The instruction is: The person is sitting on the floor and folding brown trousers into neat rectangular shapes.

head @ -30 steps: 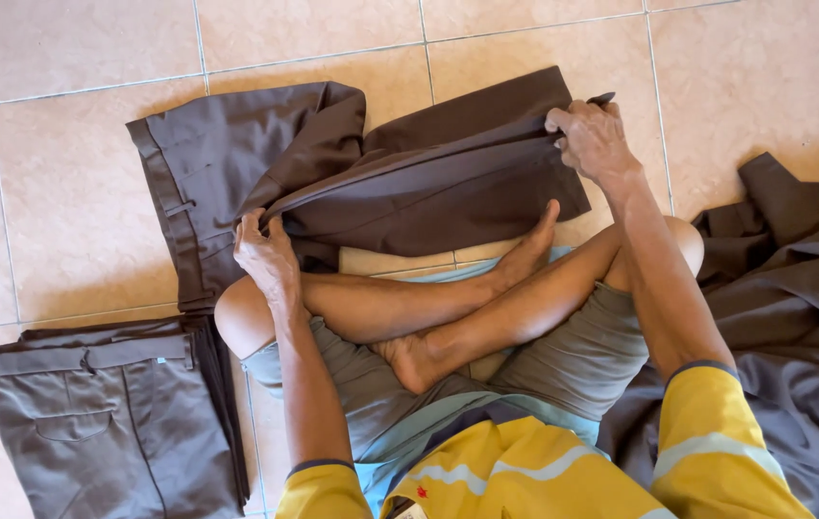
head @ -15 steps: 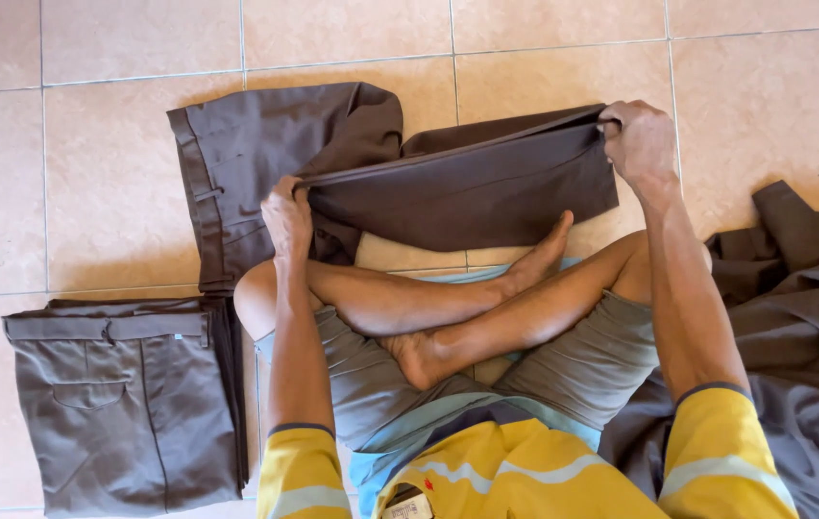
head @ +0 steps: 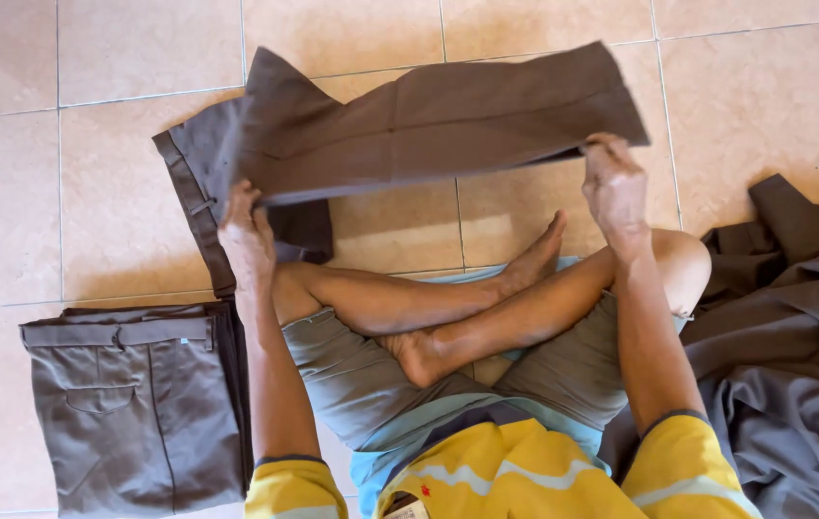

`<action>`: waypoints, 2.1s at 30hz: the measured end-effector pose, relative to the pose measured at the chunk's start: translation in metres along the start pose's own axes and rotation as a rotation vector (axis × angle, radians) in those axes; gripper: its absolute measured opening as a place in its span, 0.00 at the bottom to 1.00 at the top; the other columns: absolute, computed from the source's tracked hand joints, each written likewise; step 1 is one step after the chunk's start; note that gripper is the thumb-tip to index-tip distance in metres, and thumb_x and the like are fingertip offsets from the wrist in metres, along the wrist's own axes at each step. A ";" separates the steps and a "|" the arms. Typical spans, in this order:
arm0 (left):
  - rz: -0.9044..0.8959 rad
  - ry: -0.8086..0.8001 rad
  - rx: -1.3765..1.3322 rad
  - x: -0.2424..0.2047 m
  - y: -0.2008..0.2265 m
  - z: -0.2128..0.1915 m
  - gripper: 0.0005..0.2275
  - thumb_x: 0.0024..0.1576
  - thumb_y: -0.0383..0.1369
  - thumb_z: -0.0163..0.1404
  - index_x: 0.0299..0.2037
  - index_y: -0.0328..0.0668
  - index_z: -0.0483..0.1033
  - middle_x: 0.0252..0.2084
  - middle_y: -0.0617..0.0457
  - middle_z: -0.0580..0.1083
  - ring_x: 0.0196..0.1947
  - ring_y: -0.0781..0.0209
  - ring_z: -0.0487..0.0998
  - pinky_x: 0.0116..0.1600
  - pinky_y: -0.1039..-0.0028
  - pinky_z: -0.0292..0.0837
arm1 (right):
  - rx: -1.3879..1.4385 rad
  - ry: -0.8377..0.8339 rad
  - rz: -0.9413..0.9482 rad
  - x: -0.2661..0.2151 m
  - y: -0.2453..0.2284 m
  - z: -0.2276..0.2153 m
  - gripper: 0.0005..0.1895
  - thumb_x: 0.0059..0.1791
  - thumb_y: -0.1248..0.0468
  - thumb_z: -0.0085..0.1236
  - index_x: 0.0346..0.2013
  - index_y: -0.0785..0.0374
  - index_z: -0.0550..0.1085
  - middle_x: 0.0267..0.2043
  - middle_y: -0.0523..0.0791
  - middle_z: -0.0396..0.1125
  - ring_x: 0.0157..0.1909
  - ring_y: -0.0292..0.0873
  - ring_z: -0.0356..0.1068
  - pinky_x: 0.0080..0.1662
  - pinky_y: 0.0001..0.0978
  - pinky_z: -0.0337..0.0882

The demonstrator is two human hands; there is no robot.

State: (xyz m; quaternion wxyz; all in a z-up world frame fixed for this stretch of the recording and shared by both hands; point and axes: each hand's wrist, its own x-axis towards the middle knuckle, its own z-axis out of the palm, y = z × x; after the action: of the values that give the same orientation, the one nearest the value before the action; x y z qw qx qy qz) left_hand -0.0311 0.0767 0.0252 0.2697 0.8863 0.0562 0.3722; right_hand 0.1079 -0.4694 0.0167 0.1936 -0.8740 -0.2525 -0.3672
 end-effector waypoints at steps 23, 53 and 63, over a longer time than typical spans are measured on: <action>-0.405 -1.072 0.443 -0.069 -0.057 0.156 0.33 0.63 0.42 0.51 0.78 0.56 0.50 0.81 0.42 0.40 0.80 0.41 0.40 0.75 0.35 0.40 | 0.120 -0.744 1.045 -0.105 0.086 0.163 0.28 0.52 0.50 0.62 0.54 0.70 0.67 0.48 0.66 0.69 0.52 0.73 0.71 0.46 0.66 0.73; 0.027 -0.471 0.437 -0.111 -0.037 0.157 0.09 0.36 0.28 0.60 0.24 0.49 0.73 0.28 0.53 0.71 0.37 0.52 0.73 0.52 0.59 0.65 | 0.145 -0.490 1.118 -0.148 0.141 0.174 0.08 0.46 0.57 0.73 0.35 0.55 0.83 0.28 0.47 0.72 0.31 0.43 0.73 0.27 0.36 0.71; -0.070 -0.807 0.408 -0.123 -0.041 0.183 0.05 0.43 0.41 0.55 0.26 0.57 0.80 0.27 0.56 0.76 0.32 0.50 0.77 0.42 0.55 0.68 | -0.149 -0.364 0.939 -0.137 0.136 0.163 0.15 0.42 0.57 0.79 0.26 0.61 0.78 0.26 0.54 0.71 0.35 0.60 0.76 0.36 0.47 0.74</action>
State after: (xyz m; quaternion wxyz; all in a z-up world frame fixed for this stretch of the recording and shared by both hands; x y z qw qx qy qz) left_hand 0.0116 -0.0052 -0.1791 0.1023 0.9931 0.0484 -0.0310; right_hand 0.1932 -0.5338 -0.2123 0.2278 -0.9545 0.1649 -0.0991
